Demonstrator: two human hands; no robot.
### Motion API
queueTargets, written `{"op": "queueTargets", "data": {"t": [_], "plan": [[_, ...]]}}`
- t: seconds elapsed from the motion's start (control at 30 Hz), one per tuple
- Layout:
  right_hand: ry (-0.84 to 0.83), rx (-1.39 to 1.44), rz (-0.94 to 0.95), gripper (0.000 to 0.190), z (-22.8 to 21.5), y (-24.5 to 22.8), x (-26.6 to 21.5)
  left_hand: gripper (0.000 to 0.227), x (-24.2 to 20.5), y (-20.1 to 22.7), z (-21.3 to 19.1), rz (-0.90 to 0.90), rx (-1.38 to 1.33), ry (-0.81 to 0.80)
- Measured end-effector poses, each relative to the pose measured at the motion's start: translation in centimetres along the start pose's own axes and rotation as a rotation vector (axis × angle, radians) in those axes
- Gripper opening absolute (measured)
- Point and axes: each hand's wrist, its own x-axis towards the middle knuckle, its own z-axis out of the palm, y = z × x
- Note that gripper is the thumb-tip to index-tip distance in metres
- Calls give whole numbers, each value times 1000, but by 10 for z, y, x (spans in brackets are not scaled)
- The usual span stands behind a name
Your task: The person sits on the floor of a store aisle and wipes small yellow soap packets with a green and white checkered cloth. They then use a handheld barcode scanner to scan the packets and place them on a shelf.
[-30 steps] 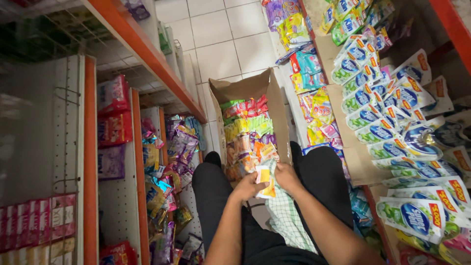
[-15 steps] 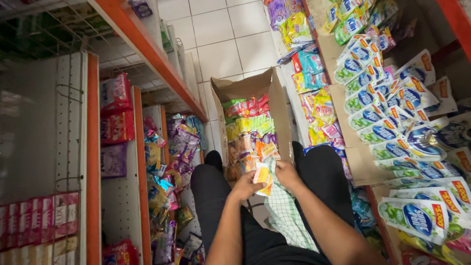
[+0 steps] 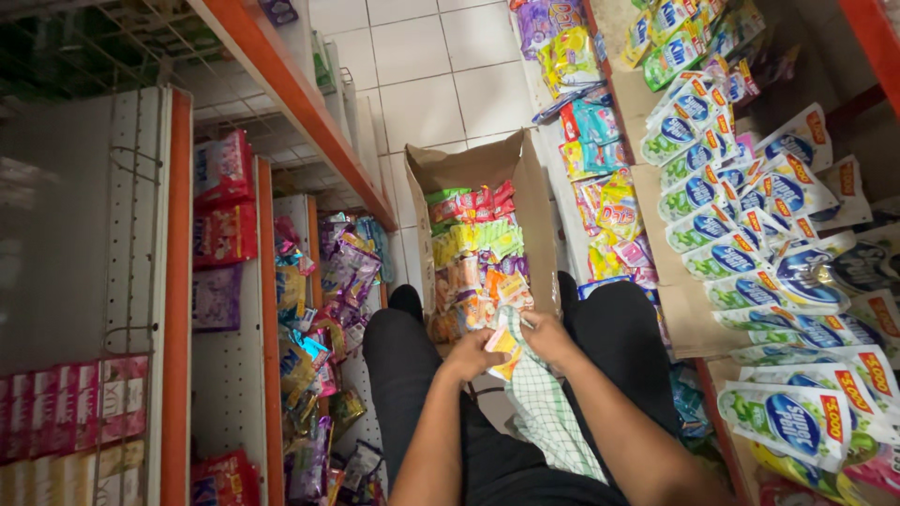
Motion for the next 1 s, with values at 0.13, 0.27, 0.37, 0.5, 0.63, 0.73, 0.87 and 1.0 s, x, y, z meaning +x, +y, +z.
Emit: {"op": "queueTargets", "data": {"t": [0.13,0.27,0.37,0.5,0.63,0.73,0.87,1.0], "plan": [[118,-263,-78,22,1,17,8,38,-8,12,1,-84,45,30],[90,-101,-11,22,2,26,14,39,-6,9,-1,-103,62,23],[-15,8,50,23,2,11,6,41,0,-2,-3,-41,11,2],[22,-187,-62,30,0,16,6,42,-7,9,-2,-87,150,36],[132,-309,-44,25,2,27,13,40,-11,18,0,-92,87,48],[59,-22,43,25,2,11,8,38,-5,7,-2,6,-5,84],[49,-83,-28,28,-2,0,4,38,0,3,-4,-46,-36,144],[183,-217,13,27,-5,6,9,37,1,6,-6,54,-184,212]]}}
